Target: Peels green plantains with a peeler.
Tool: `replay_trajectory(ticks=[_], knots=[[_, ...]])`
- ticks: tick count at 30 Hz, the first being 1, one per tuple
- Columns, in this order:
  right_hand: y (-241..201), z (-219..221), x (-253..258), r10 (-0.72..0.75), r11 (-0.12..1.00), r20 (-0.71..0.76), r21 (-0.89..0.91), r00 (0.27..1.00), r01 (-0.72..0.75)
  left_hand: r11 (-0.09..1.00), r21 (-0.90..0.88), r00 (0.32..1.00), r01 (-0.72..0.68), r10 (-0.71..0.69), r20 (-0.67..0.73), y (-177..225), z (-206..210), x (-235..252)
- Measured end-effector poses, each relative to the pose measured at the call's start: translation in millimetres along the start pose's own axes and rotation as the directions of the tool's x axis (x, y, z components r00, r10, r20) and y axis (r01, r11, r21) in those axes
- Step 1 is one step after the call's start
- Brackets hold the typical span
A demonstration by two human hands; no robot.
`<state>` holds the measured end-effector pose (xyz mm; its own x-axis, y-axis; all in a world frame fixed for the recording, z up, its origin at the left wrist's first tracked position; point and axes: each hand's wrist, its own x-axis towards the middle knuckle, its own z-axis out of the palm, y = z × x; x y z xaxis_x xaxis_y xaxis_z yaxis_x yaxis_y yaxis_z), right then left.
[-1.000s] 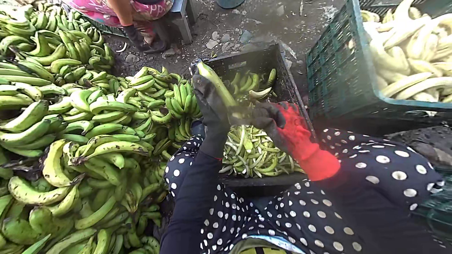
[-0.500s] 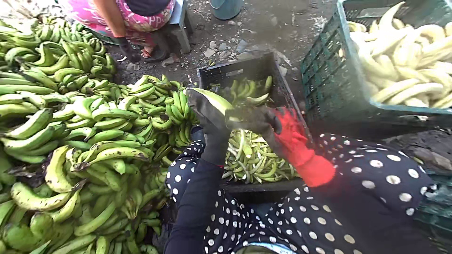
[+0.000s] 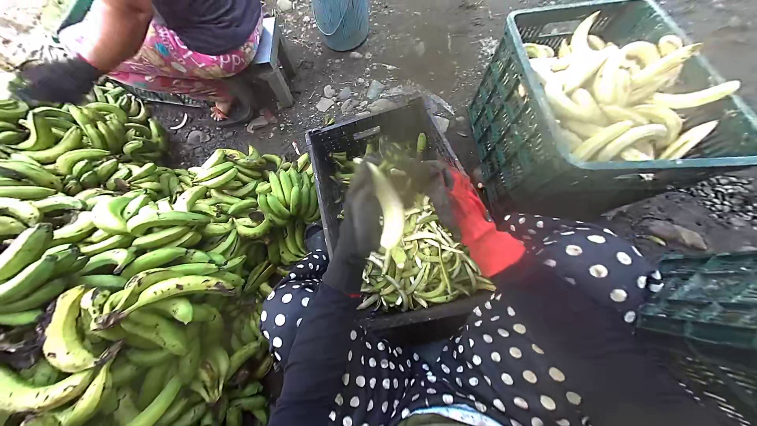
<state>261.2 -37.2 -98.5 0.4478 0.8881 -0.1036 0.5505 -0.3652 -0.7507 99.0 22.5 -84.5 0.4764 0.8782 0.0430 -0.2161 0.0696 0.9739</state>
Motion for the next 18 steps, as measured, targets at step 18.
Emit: replay_trajectory(ticks=[18], knots=[[-11, 30, -32, -0.260, 0.960, -0.062, -0.126, 0.964, 0.251, 0.895, -0.411, 0.799, -0.175, -0.114, -0.590, 6, -11, 23]])
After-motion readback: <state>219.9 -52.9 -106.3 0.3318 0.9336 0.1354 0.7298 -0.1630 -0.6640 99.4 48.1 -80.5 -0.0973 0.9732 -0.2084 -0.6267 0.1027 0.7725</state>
